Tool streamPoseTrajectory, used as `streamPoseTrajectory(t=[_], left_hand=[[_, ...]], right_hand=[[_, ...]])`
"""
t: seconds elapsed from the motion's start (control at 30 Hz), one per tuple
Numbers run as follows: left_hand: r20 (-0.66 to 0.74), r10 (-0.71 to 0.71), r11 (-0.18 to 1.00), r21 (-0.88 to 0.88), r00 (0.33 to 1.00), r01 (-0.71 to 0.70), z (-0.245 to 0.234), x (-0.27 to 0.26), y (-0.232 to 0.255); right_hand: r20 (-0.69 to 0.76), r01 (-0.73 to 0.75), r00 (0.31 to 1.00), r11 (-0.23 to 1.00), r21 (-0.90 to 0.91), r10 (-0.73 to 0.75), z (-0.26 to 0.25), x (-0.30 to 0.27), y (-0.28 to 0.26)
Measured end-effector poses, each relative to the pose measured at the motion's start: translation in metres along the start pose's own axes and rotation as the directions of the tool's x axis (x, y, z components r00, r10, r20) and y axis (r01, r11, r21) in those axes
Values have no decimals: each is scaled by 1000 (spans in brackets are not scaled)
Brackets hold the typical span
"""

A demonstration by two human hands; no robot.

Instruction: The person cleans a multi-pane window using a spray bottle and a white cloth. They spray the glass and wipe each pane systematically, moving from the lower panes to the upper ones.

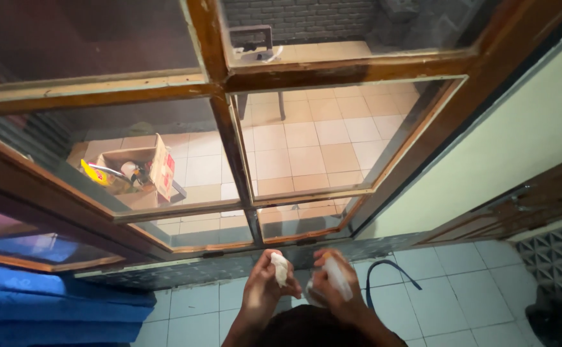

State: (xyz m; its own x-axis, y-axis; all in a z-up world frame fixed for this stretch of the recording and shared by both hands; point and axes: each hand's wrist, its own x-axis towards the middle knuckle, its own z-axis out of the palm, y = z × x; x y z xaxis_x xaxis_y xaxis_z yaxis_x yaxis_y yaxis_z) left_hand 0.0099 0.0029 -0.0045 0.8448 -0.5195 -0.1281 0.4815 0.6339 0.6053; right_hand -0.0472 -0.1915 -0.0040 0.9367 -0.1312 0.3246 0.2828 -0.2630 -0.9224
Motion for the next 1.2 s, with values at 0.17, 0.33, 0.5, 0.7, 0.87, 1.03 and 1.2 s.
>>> streamPoseTrajectory(t=[0.17,0.33,0.5,0.7,0.87,1.03,1.2], left_hand=[[-38,29,997,77,999,-26,14,7,11],[68,179,948,254,981,-191,30,16,29],[203,330,796,465,922,-387,45,41,45],[152,553,493,733,820,-468,64,69,66],[398,831,-133,821,388,-555,111,91,95],[456,872,-350,835,177,-425,146,101,118],[571,817,-512,782,78,-356,172,114,113]], right_hand=[[-127,129,986,969,209,-104,-15,38,-7],[-205,278,952,926,256,-229,-26,78,-47],[-266,360,913,917,173,-308,-20,94,-68],[-352,359,875,933,15,-331,-29,96,-44],[-288,279,924,958,60,-251,-43,73,-37],[-136,294,947,956,0,-292,-69,60,-49],[11,-55,998,991,126,54,-95,39,-17]])
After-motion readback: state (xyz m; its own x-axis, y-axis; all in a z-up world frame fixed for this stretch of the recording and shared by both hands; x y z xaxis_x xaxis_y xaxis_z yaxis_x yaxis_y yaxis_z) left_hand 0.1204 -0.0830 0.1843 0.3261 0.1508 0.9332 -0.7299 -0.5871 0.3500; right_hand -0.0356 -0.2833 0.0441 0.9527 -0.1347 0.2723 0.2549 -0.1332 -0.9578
